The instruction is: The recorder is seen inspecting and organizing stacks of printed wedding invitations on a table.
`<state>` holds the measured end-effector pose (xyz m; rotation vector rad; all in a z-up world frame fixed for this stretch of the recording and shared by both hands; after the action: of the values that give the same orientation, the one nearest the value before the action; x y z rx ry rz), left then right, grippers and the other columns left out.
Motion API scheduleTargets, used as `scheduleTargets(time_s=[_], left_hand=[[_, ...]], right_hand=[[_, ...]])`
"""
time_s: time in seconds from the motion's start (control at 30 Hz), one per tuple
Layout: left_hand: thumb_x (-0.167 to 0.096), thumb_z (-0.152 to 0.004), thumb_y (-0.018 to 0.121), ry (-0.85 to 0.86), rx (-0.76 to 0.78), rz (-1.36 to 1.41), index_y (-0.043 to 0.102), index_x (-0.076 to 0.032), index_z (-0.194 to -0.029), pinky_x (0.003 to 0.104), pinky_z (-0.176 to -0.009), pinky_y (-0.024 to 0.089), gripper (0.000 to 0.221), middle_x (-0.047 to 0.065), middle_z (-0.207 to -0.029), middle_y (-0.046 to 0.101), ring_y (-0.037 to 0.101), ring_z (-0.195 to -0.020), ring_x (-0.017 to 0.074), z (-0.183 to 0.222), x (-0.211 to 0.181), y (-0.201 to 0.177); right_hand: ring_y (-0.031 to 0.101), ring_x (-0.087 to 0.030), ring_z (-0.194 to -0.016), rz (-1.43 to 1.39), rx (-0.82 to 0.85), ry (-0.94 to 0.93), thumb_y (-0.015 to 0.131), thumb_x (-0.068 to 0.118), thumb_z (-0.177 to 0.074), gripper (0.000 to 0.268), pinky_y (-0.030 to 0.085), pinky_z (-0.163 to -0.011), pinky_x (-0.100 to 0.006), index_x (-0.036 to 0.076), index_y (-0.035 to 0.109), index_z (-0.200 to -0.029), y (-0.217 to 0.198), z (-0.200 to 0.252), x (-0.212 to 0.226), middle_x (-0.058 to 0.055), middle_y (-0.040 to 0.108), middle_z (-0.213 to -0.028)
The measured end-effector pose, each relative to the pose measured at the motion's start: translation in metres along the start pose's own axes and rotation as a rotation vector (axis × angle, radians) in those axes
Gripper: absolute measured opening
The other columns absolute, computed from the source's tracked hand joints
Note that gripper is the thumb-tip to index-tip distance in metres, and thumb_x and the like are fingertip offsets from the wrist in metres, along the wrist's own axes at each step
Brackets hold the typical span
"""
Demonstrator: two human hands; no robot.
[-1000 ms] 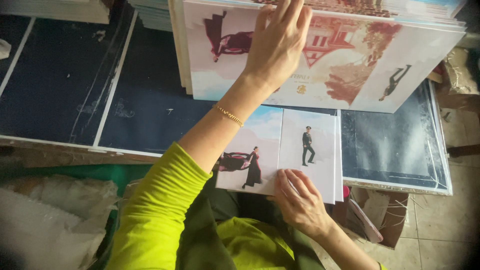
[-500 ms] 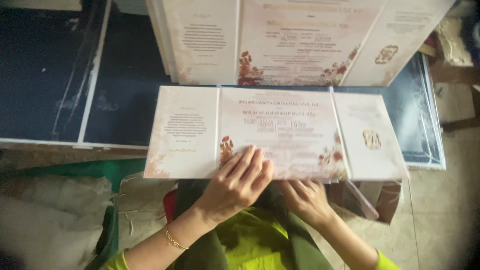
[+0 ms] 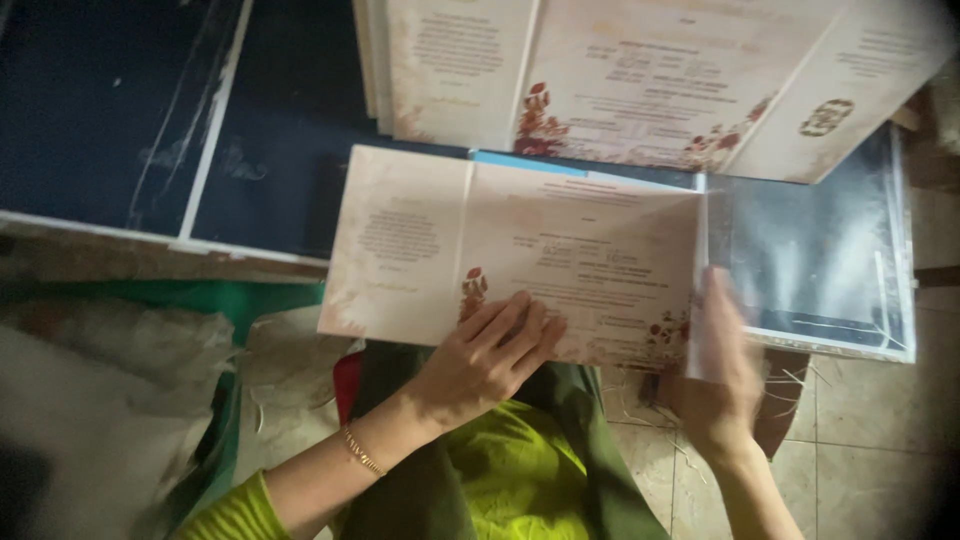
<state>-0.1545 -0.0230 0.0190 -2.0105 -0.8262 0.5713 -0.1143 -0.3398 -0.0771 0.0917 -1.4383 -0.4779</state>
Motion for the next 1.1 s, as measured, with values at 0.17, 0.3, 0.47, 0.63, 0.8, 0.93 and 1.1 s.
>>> scheduleTargets(time_s=[0.17,0.3,0.47,0.63,0.8,0.93,1.1], left_hand=[[-0.007,-0.092,0.073,-0.133,-0.096,0.24,0.066,-0.003,-0.128,0.039,-0.112,0.05,0.037,0.013,-0.13,0.066,0.063,-0.128,0.0294,0.007,0.014,-0.001],[-0.001,-0.082,0.071,-0.519,-0.054,0.581,0.07,0.005,-0.112,0.039,-0.096,0.055,0.031,0.017,-0.116,0.066,0.065,-0.11,0.0313,0.02,0.096,-0.057],[-0.016,-0.098,0.065,-1.289,0.125,0.329,0.072,-0.005,-0.121,0.037,-0.073,0.057,0.026,0.014,-0.096,0.076,0.073,-0.08,0.0222,0.105,0.185,-0.084],[-0.007,-0.097,0.063,-0.916,-0.229,0.848,0.067,-0.005,-0.122,0.031,-0.089,0.059,0.025,0.008,-0.111,0.072,0.071,-0.099,0.0164,0.014,0.137,-0.096],[-0.026,-0.1,0.062,-0.27,-0.095,0.57,0.036,0.003,-0.155,0.049,-0.129,0.027,0.068,0.02,-0.167,0.023,0.025,-0.157,0.0331,-0.078,0.07,-0.011],[-0.037,-0.099,0.048,-0.26,0.201,0.324,0.022,0.002,-0.159,0.049,-0.128,0.01,0.076,0.017,-0.169,0.016,0.014,-0.157,0.0254,-0.082,0.058,0.047],[-0.039,-0.102,0.045,-0.252,0.243,0.267,0.023,0.001,-0.159,0.048,-0.127,0.008,0.073,0.015,-0.169,0.016,0.014,-0.157,0.0248,-0.076,0.058,0.06]], right_hand=[[0.017,-0.042,-0.153,1.47,0.642,-0.812,0.066,0.063,-0.073,0.109,0.021,-0.124,-0.055,0.012,0.025,-0.159,0.184,0.047,0.04,-0.029,0.017,-0.163],[0.021,-0.045,-0.151,1.674,0.69,-0.812,0.067,0.062,-0.072,0.103,0.02,-0.123,-0.056,0.015,0.031,-0.157,0.187,0.048,0.024,-0.033,0.021,-0.161],[0.026,-0.047,-0.149,1.661,0.676,-0.819,0.068,0.053,-0.08,0.091,0.025,-0.12,-0.057,0.013,0.035,-0.155,0.191,0.047,0.024,-0.032,0.028,-0.158],[0.028,-0.047,-0.147,1.643,0.678,-0.819,0.069,0.054,-0.079,0.091,0.025,-0.12,-0.058,0.012,0.037,-0.153,0.193,0.05,0.026,-0.033,0.029,-0.157],[0.029,-0.048,-0.147,1.654,0.657,-0.846,0.069,0.055,-0.078,0.093,0.026,-0.119,-0.057,0.009,0.037,-0.152,0.188,0.049,0.024,-0.034,0.03,-0.156],[0.029,-0.046,-0.15,1.556,0.628,-0.856,0.062,0.056,-0.087,0.091,0.025,-0.122,-0.057,0.001,0.035,-0.154,0.185,0.05,0.033,-0.032,0.03,-0.159],[0.03,-0.045,-0.149,1.59,0.651,-0.875,0.059,0.055,-0.089,0.084,0.025,-0.122,-0.055,0.005,0.038,-0.153,0.191,0.05,0.032,-0.033,0.031,-0.158]])
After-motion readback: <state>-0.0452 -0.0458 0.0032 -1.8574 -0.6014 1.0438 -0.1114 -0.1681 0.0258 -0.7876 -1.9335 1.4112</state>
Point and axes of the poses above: each hand's wrist, its own z-axis away from the middle knuckle, its own y-axis out of the palm, x = y × z, the point moved 9 cm from there along -z, towards the middle knuckle
